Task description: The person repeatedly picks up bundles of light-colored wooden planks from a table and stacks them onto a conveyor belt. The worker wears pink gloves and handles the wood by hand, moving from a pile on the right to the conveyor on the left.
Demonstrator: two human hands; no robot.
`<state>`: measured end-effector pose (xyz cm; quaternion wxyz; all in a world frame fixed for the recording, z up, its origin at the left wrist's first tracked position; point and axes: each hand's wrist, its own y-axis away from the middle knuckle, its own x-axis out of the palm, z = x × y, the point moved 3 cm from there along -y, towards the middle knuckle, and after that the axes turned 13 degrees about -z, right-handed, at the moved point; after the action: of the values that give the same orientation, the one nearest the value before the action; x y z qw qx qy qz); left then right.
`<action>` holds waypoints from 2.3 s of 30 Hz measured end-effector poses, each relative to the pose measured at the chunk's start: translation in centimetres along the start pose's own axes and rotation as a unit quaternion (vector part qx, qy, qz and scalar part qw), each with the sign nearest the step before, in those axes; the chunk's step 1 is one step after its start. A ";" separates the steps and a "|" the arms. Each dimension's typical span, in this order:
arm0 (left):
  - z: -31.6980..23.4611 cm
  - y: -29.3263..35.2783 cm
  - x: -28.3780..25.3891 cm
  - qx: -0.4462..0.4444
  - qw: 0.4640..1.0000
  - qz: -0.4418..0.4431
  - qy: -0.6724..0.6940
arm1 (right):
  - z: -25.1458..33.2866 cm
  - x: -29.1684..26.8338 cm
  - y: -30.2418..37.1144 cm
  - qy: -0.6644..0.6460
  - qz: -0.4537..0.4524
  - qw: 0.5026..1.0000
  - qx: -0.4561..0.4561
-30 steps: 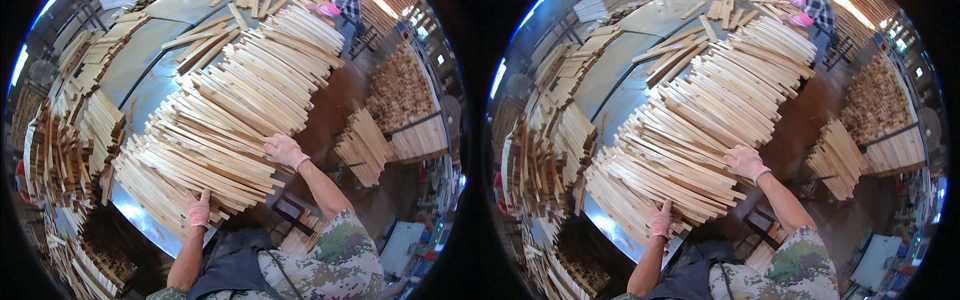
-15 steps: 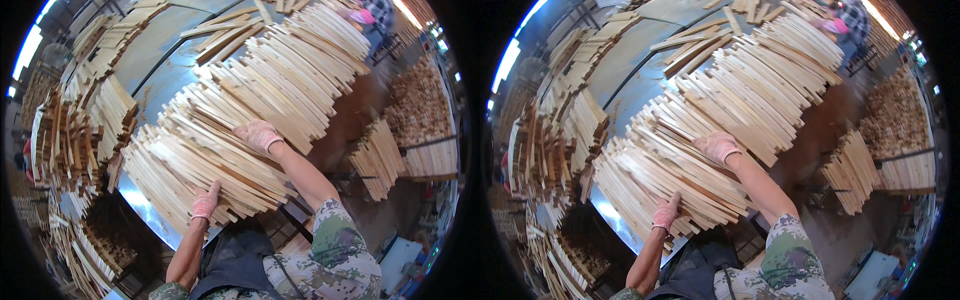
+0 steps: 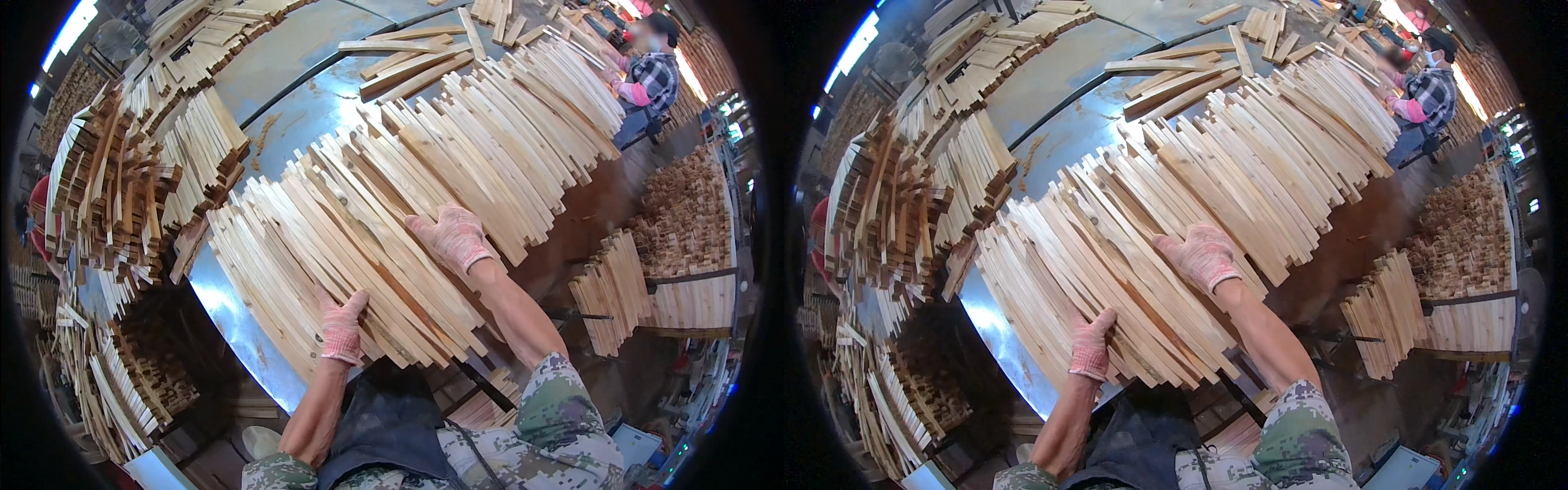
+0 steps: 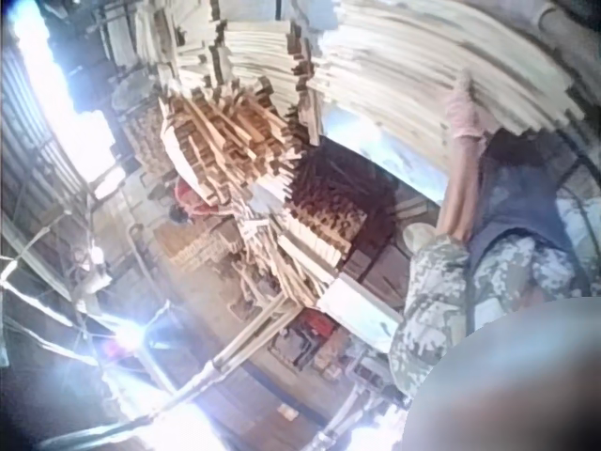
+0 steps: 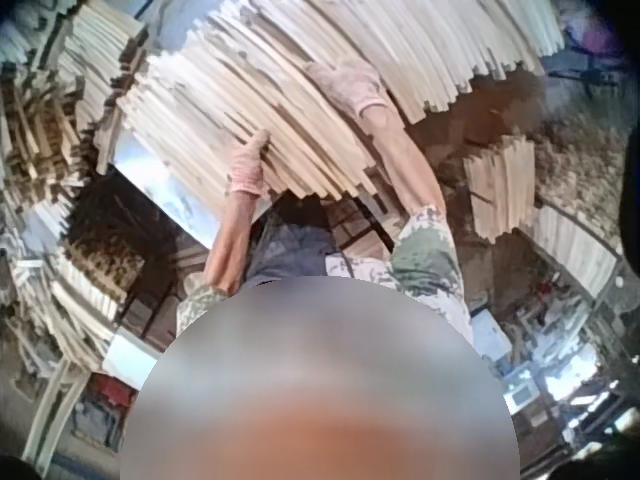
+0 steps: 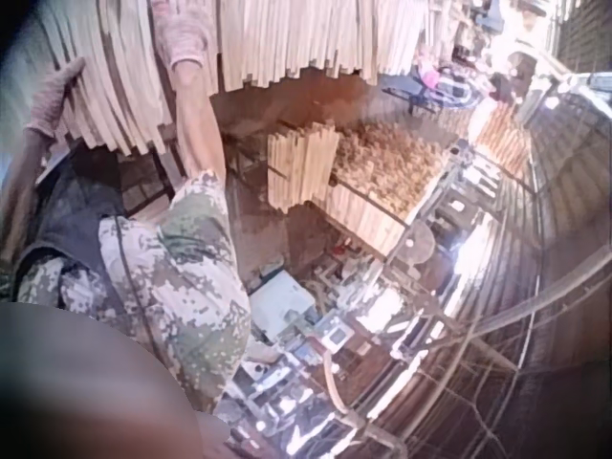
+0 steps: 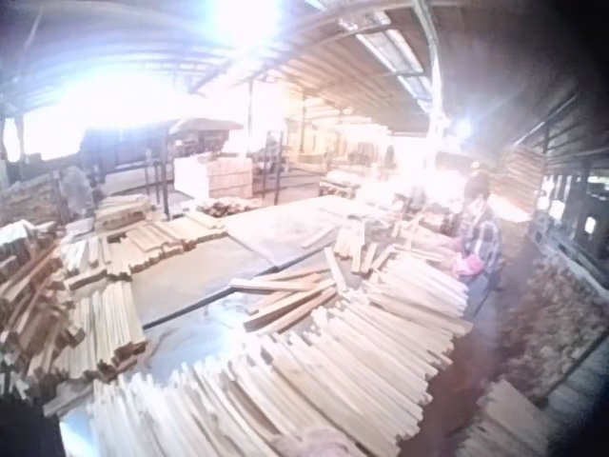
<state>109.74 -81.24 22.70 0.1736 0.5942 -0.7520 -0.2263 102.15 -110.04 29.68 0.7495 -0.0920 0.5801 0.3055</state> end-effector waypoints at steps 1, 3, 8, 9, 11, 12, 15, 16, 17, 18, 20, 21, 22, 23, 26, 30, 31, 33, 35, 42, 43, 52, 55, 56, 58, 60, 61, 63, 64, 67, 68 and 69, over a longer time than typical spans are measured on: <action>-1.0 0.4 -0.6 0.008 1.000 0.013 0.007 | 0.7 -0.8 0.8 -0.005 -0.020 1.000 0.000; -3.6 1.1 -1.8 0.067 0.997 0.015 0.036 | 2.0 -2.7 2.5 -0.019 -0.065 0.998 0.002; -15.4 5.4 -3.9 0.226 0.967 0.052 0.101 | 6.2 -9.7 8.2 -0.169 -0.244 0.950 -0.101; -17.3 6.0 -4.6 0.267 0.956 0.064 0.099 | 6.9 -10.7 9.3 -0.191 -0.270 0.937 -0.114; -20.0 5.8 -5.0 0.339 0.932 0.038 0.119 | 8.1 -12.2 10.9 -0.232 -0.322 0.907 -0.138; -21.0 6.0 -5.2 0.356 0.926 0.030 0.119 | 8.4 -12.2 11.1 -0.226 -0.349 0.899 -0.139; -22.7 6.3 -5.9 0.365 0.926 0.027 0.089 | 8.9 -12.8 12.2 -0.261 -0.401 0.857 -0.190; -22.6 6.1 -6.0 0.364 0.927 0.037 0.080 | 8.7 -12.3 12.6 -0.284 -0.416 0.843 -0.189; -22.2 5.8 -6.3 0.363 0.928 0.045 0.070 | 8.3 -11.3 12.7 -0.293 -0.402 0.846 -0.190; -20.8 4.6 -6.6 0.365 0.927 0.049 0.072 | 7.7 -10.1 12.6 -0.303 -0.388 0.849 -0.192; -17.2 1.9 -7.8 0.319 0.944 0.085 0.006 | 6.0 -6.8 12.2 -0.256 -0.279 0.912 -0.159; -15.4 0.6 -8.3 0.297 0.949 0.106 -0.027 | 5.1 -4.7 12.3 -0.300 -0.276 0.898 -0.167; -13.2 -1.1 -8.6 0.269 0.954 0.123 -0.048 | 4.4 -2.5 12.1 -0.343 -0.270 0.882 -0.180; -11.1 -2.4 -8.8 0.235 0.959 0.140 -0.069 | 3.8 -1.3 12.0 -0.383 -0.261 0.866 -0.189; -10.9 -2.9 -8.5 0.239 0.956 0.155 -0.071 | 3.7 -1.2 11.9 -0.429 -0.167 0.883 -0.097; -12.6 -2.5 -8.6 0.219 0.962 0.147 -0.071 | 5.9 -4.0 14.1 -0.470 -0.114 0.875 -0.026; -12.6 -2.7 -8.8 0.202 0.966 0.142 -0.076 | 6.2 -3.4 14.6 -0.452 -0.143 0.881 -0.003; -13.4 -3.6 -9.4 0.178 0.967 0.144 -0.114 | 6.5 -1.3 14.6 -0.432 -0.253 0.865 -0.041; -14.8 -0.9 -10.2 0.239 0.960 0.134 -0.055 | 6.8 -0.1 16.0 -0.368 -0.286 0.883 -0.059; -16.1 2.3 -19.6 0.324 0.914 0.220 -0.111 | 9.7 -2.5 32.5 -0.358 -0.228 0.900 0.099; -15.7 2.9 -21.1 0.331 0.910 0.228 -0.103 | 10.3 -2.1 34.9 -0.348 -0.226 0.903 0.111; -11.4 15.2 -27.5 0.244 0.891 0.379 -0.057 | 11.5 -1.2 55.3 -0.256 -0.404 0.858 0.187; -8.9 19.1 -27.0 0.210 0.883 0.407 -0.103 | 9.7 -2.0 61.9 -0.185 -0.429 0.852 0.237; -7.7 20.2 -26.9 0.195 0.878 0.424 -0.103 | 9.0 -2.5 63.8 -0.188 -0.412 0.852 0.264; -5.5 23.2 -26.4 0.172 0.863 0.464 -0.101 | 7.1 -1.4 67.3 -0.167 -0.452 0.828 0.287; -3.2 26.9 -25.7 0.156 0.844 0.505 -0.097 | 5.2 -1.0 70.7 -0.147 -0.465 0.812 0.319; -2.2 29.2 -25.7 0.137 0.844 0.509 -0.102 | 4.3 -1.3 72.5 -0.161 -0.445 0.812 0.341; -0.2 33.6 -25.1 0.104 0.841 0.517 -0.120 | 1.7 -1.2 75.9 -0.146 -0.455 0.793 0.378; 2.5 33.2 -23.7 0.115 0.825 0.541 -0.115 | -0.1 -1.0 77.7 -0.169 -0.463 0.775 0.395; 7.4 40.0 -21.9 0.115 0.788 0.596 -0.101 | -4.7 -1.2 83.5 -0.259 -0.501 0.709 0.424; 9.9 41.7 -21.1 0.128 0.781 0.607 -0.074 | -6.8 -0.4 84.9 -0.229 -0.534 0.686 0.437; 12.0 43.5 -20.3 0.136 0.781 0.605 -0.077 | -9.3 0.8 86.1 -0.199 -0.565 0.664 0.447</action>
<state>72.68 -51.52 36.64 0.1340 0.0152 -0.9907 -0.0151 46.10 -45.70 44.69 0.8271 0.0065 0.3206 -0.4616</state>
